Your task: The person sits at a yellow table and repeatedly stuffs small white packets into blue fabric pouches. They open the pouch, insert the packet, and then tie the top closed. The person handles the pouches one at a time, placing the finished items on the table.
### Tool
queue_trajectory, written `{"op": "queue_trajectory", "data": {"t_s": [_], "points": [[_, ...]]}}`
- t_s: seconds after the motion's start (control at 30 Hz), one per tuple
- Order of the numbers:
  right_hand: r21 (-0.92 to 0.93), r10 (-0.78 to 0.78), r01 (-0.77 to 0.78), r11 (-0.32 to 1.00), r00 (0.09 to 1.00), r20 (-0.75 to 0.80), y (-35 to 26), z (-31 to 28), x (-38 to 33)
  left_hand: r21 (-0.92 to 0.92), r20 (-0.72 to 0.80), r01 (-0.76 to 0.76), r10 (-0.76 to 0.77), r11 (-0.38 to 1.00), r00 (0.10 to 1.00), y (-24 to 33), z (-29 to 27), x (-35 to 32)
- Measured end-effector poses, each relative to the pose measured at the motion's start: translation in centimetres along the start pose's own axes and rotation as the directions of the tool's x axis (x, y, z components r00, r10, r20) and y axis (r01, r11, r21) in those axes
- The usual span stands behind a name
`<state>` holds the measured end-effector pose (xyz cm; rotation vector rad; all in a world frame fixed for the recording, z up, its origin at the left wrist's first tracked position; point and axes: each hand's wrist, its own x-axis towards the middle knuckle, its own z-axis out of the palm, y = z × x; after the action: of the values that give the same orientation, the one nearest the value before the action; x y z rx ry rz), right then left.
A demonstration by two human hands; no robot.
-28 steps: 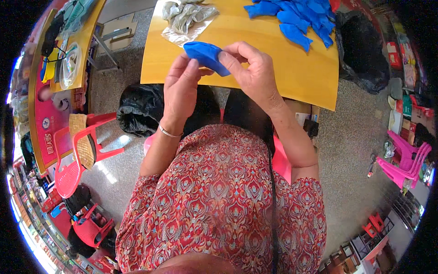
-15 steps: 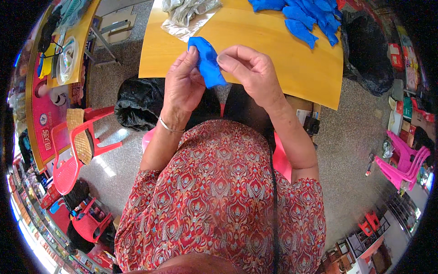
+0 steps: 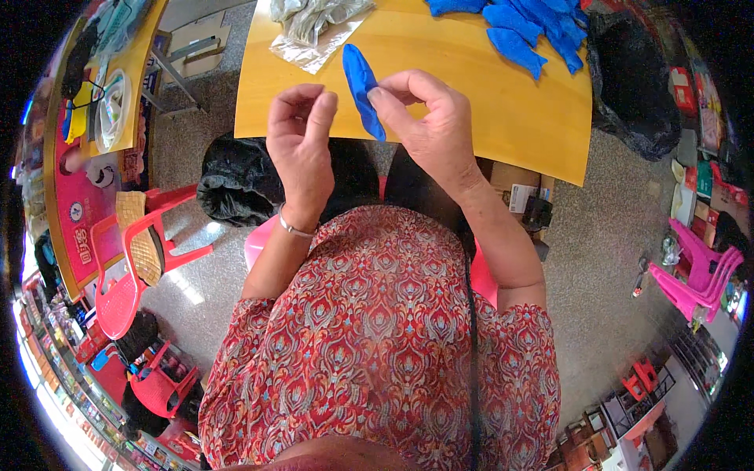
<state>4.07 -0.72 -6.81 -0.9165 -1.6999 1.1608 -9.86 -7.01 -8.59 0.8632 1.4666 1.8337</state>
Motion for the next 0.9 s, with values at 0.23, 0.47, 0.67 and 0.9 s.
{"op": "queue_trajectory", "data": {"t_s": [0.23, 0.47, 0.67, 0.9], "points": [[0.017, -0.024, 0.023, 1.000, 0.999, 0.040, 0.8, 0.8, 0.0, 0.055, 0.170, 0.112, -0.120, 0.992, 0.978, 0.0, 0.4, 0.0], [0.016, 0.038, -0.037, 0.999, 0.999, -0.025, 2.1, 0.9, 0.5, 0.251, 0.153, -0.091, 0.053, 0.964, 0.987, -0.4, -0.1, 0.4], [0.240, 0.168, -0.216, 0.947, 0.964, 0.205, 3.2, 1.0, 2.5, 0.338, 0.121, -0.071, 0.032, 0.939, 0.992, -0.5, -1.8, 0.8], [-0.375, -0.423, 0.428, 0.822, 0.901, 0.101, 5.0, 4.7, 10.7, 0.454, 0.011, -0.068, 0.071, 0.889, 0.997, -0.9, -3.2, 2.2]]}}
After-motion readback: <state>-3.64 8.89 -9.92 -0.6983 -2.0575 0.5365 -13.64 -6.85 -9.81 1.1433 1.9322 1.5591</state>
